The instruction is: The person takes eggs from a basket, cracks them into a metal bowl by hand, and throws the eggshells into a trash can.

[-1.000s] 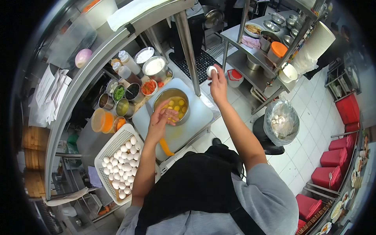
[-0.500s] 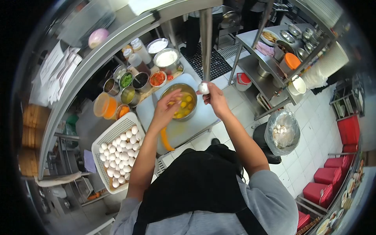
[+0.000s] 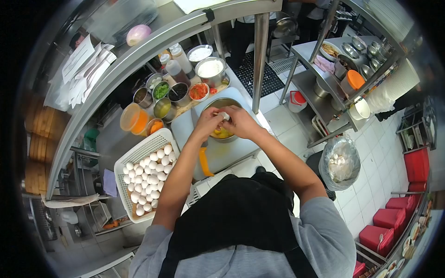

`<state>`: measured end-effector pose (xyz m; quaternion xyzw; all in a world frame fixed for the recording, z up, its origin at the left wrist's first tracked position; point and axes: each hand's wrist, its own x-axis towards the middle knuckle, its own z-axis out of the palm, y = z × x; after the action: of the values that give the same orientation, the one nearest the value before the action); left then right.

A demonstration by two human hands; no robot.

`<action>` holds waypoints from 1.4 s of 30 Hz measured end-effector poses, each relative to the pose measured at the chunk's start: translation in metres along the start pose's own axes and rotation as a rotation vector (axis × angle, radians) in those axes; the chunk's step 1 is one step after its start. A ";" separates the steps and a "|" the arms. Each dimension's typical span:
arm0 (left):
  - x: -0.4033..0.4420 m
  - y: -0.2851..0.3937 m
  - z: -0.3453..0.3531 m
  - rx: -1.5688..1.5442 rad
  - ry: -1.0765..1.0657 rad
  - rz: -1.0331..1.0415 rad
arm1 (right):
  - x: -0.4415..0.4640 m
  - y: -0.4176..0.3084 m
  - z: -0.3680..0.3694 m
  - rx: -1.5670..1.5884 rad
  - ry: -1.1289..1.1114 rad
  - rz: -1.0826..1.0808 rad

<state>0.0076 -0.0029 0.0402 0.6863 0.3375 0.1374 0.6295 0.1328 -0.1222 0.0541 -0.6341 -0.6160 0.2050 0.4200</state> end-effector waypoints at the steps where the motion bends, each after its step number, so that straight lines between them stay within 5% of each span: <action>1: 0.003 -0.002 0.002 0.002 0.003 0.000 | 0.001 0.002 0.004 0.002 -0.001 -0.003; 13: 0.013 -0.012 0.017 0.348 0.231 -0.046 | 0.017 0.047 0.038 -0.338 0.089 -0.137; 16: -0.004 -0.011 0.012 0.846 0.276 0.464 | 0.013 0.041 0.018 -0.348 0.029 -0.287; 21: -0.013 0.013 0.001 0.403 0.145 0.362 | 0.008 0.026 0.005 -0.137 0.152 -0.291; 23: -0.005 0.001 0.000 0.364 0.099 0.515 | 0.008 0.043 0.022 0.222 0.220 -0.010; 27: -0.044 0.025 0.006 0.305 0.173 0.497 | -0.020 0.043 0.010 0.429 0.381 -0.047; 29: -0.061 0.019 -0.011 0.213 0.275 0.473 | -0.049 0.030 -0.016 0.619 0.443 0.136; 33: -0.096 -0.063 -0.126 0.402 0.757 0.328 | -0.146 0.068 -0.076 0.416 0.769 0.169; 35: -0.129 -0.101 -0.168 0.764 0.648 0.251 | -0.222 0.121 -0.111 0.265 0.893 0.304; 37: -0.157 -0.117 -0.171 0.789 0.505 0.186 | -0.285 0.142 -0.143 -0.075 0.935 0.471; 39: -0.181 -0.108 -0.151 0.851 0.228 0.163 | -0.374 0.205 -0.179 -0.805 0.787 0.899; 42: -0.204 -0.114 -0.134 1.098 0.239 0.113 | -0.374 0.172 -0.185 -0.878 0.875 0.919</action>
<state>-0.2571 -0.0316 0.0022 0.9098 0.3910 0.0519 0.1292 0.3222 -0.5115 -0.0733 -0.9581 -0.0934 -0.1735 0.2080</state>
